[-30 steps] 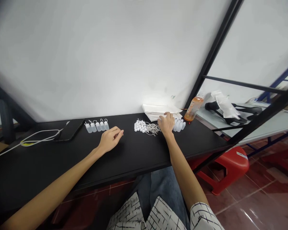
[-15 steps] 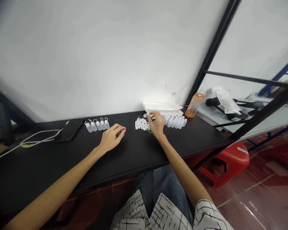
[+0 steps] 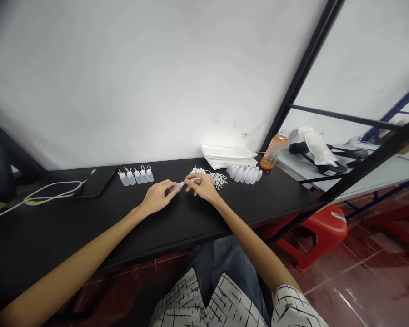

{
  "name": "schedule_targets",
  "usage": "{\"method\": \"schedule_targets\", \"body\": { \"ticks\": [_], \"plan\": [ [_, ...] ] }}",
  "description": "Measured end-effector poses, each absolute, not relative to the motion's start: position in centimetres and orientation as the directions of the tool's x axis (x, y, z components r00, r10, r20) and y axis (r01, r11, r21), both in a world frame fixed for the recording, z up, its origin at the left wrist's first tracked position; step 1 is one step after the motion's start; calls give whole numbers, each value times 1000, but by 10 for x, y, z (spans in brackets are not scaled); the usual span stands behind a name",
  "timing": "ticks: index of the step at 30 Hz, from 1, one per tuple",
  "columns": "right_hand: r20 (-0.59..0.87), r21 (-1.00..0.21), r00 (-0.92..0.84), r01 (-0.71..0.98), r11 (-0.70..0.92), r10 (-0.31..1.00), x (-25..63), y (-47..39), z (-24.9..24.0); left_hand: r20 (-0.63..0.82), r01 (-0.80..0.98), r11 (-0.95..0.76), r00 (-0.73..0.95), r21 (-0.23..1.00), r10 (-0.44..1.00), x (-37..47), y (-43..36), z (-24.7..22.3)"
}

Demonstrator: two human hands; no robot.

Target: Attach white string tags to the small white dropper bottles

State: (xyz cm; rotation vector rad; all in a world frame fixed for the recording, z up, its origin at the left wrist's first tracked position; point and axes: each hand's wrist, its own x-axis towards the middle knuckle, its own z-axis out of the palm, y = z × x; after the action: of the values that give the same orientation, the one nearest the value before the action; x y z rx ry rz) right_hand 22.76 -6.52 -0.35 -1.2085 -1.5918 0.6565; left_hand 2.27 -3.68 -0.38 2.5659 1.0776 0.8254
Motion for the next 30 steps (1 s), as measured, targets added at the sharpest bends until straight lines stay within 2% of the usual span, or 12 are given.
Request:
{"method": "schedule_targets", "body": {
  "ticks": [3,5,7,13,18,26,28,30],
  "plan": [
    [559,-560,118,783,270,821,240,-67,2,435,603,-683,528,413,729,21,-36,-1],
    [596,-443,173,885,141,784,250,-68,5,457,617,-671,497,411,738,19,-36,2],
    [562,-399,194,915,58,804,258,-70,9,462,639,-649,467,412,754,18,-36,4],
    [322,-325,165,944,-55,932,275,-73,19,442,687,-613,445,390,779,16,-36,8],
    [131,-212,90,975,-61,987,273,-73,20,436,678,-632,472,376,766,17,-38,7],
    [151,-218,105,973,-70,983,271,-74,19,411,679,-637,496,366,765,17,-38,8],
    [161,-281,86,959,-38,983,273,-75,19,398,679,-638,506,363,765,17,-38,7],
    [188,-411,51,911,32,981,274,-75,19,379,682,-638,519,357,766,17,-37,6]
  ]
}}
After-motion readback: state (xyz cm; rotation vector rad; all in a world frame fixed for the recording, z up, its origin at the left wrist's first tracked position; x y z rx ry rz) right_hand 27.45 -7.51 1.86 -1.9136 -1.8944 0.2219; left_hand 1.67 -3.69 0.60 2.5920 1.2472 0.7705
